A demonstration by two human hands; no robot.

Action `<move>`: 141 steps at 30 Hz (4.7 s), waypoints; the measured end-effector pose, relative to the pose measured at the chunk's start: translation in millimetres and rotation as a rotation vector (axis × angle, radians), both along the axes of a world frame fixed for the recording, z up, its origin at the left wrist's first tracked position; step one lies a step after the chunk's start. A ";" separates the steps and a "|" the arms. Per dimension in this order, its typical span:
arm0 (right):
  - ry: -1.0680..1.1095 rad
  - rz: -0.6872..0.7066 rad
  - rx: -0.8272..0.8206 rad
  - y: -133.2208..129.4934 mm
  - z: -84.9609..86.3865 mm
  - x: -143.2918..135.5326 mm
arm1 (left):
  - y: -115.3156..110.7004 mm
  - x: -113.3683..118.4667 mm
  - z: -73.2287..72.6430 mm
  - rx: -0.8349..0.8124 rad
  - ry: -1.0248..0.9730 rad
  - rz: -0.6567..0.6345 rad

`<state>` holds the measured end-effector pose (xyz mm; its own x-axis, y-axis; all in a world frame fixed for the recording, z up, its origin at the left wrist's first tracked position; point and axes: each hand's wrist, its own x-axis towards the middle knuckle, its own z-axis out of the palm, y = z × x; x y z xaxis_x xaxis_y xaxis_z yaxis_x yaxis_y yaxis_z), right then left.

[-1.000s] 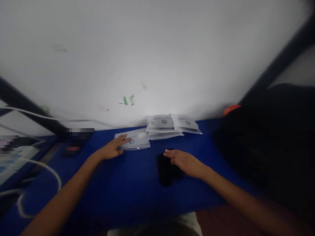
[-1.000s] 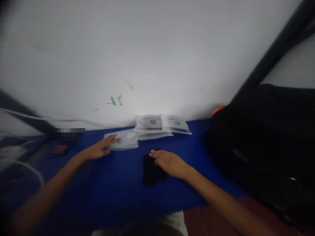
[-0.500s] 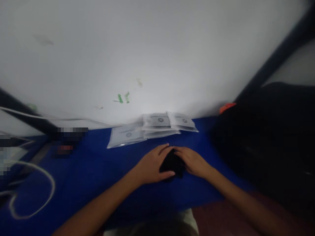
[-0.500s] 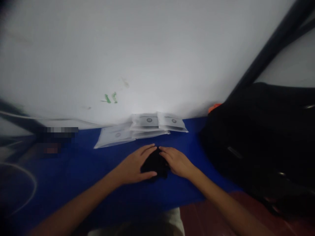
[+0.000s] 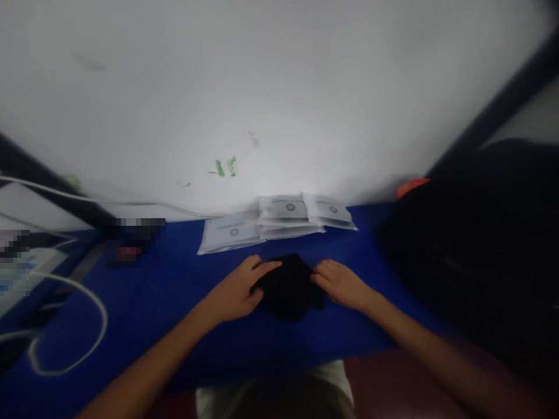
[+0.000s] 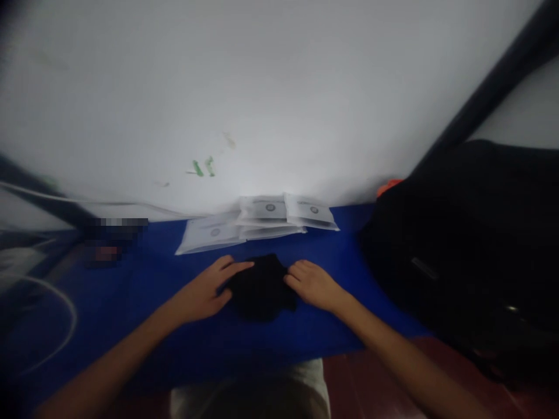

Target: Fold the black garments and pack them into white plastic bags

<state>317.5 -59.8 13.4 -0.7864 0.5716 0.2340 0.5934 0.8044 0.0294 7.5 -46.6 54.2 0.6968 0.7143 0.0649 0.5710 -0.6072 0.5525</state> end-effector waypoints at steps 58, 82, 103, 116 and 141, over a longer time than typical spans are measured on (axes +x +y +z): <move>0.074 -0.190 -0.052 29.0 8.7 -27.7 | 34.7 -18.4 -23.3 0.457 0.279 0.179; 0.051 -0.581 0.129 103.5 12.2 27.9 | -34.2 -14.3 -18.8 0.190 0.194 0.100; 0.289 0.152 0.391 60.6 64.1 -20.9 | 46.5 -41.1 -0.5 0.033 -0.378 0.473; 0.211 0.722 0.377 21.7 32.7 -130.7 | 51.0 -8.9 -0.3 -0.163 -0.351 0.177; 0.427 0.241 0.202 50.9 -11.8 -110.7 | 41.3 -7.6 -39.3 -0.309 -0.265 0.216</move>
